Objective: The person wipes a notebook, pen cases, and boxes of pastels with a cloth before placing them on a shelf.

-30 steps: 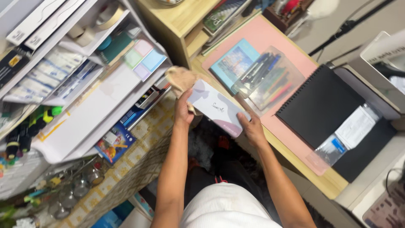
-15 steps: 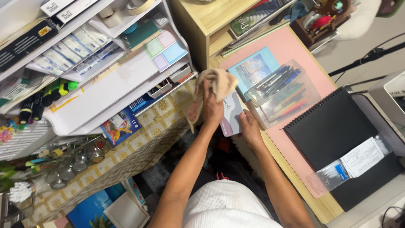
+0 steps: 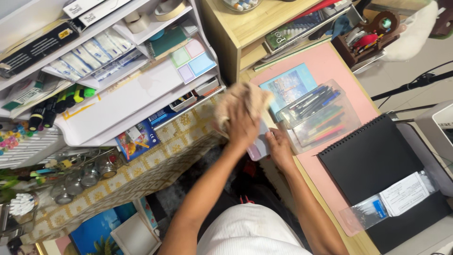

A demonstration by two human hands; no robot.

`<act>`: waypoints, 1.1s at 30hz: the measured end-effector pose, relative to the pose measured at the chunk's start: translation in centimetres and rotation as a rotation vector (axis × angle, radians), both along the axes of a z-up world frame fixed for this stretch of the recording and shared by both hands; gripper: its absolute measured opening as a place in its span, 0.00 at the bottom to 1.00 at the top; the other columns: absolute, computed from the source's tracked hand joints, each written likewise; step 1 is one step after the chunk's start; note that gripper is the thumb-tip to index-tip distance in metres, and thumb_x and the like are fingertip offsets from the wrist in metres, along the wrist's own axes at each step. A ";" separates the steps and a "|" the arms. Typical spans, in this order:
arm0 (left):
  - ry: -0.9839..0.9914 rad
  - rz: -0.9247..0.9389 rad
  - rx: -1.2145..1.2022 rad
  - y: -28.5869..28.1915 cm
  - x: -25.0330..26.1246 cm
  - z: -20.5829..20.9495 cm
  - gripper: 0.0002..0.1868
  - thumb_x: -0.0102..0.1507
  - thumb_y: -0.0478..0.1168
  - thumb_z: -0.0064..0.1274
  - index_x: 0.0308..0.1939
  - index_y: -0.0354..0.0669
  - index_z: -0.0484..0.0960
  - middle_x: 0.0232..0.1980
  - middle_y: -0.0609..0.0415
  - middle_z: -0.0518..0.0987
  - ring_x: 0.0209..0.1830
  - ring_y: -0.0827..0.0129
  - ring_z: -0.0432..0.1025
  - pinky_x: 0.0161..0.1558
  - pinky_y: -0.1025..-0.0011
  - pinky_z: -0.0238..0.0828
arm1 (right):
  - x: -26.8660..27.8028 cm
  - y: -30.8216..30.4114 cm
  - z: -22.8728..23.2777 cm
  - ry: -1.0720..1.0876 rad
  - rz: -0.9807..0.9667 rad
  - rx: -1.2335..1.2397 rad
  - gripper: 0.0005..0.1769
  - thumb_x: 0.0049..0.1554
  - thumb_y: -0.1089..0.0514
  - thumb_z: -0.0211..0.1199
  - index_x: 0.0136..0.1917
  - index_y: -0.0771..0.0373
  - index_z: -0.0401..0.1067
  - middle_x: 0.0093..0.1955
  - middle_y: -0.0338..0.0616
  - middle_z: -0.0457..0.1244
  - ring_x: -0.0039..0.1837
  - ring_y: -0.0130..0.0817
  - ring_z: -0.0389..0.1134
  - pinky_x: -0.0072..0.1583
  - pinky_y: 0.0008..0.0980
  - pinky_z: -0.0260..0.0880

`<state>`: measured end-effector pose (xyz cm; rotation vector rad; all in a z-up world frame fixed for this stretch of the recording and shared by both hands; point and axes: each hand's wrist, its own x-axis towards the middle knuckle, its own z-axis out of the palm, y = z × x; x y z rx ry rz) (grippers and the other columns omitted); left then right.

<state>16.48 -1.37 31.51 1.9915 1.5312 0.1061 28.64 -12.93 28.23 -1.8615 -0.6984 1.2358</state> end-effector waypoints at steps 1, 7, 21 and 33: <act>0.033 0.027 -0.012 1.9 -0.3 0.0 0.40 0.68 0.58 0.43 0.79 0.50 0.48 0.83 0.47 0.48 0.82 0.43 0.38 0.70 0.29 0.43 | 0.1 0.1 1.1 0.022 0.022 0.017 0.28 0.64 0.44 0.56 0.65 0.68 0.71 0.40 0.49 0.68 0.34 0.32 0.66 0.33 0.32 0.66; -0.477 0.169 -0.628 10.0 -3.5 0.1 0.38 0.69 0.56 0.48 0.80 0.54 0.53 0.80 0.49 0.57 0.78 0.53 0.51 0.69 0.41 0.55 | 2.1 -0.7 2.9 0.278 -0.015 -0.060 0.28 0.60 0.45 0.61 0.66 0.67 0.71 0.41 0.49 0.69 0.33 0.31 0.68 0.28 0.32 0.64; -1.825 0.614 -0.967 -5.5 3.2 -8.8 0.37 0.69 0.62 0.37 0.75 0.45 0.61 0.75 0.53 0.67 0.74 0.63 0.63 0.72 0.63 0.59 | 1.7 3.4 -2.3 -0.311 -0.311 0.328 0.26 0.65 0.51 0.61 0.70 0.65 0.60 0.50 0.49 0.63 0.48 0.30 0.63 0.48 0.30 0.66; -1.110 0.661 -0.646 -0.3 1.9 -10.4 0.31 0.66 0.49 0.49 0.67 0.34 0.64 0.60 0.41 0.76 0.55 0.59 0.75 0.55 0.65 0.77 | 0.3 1.2 -2.1 -0.287 -0.050 0.132 0.25 0.65 0.48 0.53 0.70 0.65 0.65 0.66 0.56 0.63 0.60 0.43 0.69 0.59 0.37 0.71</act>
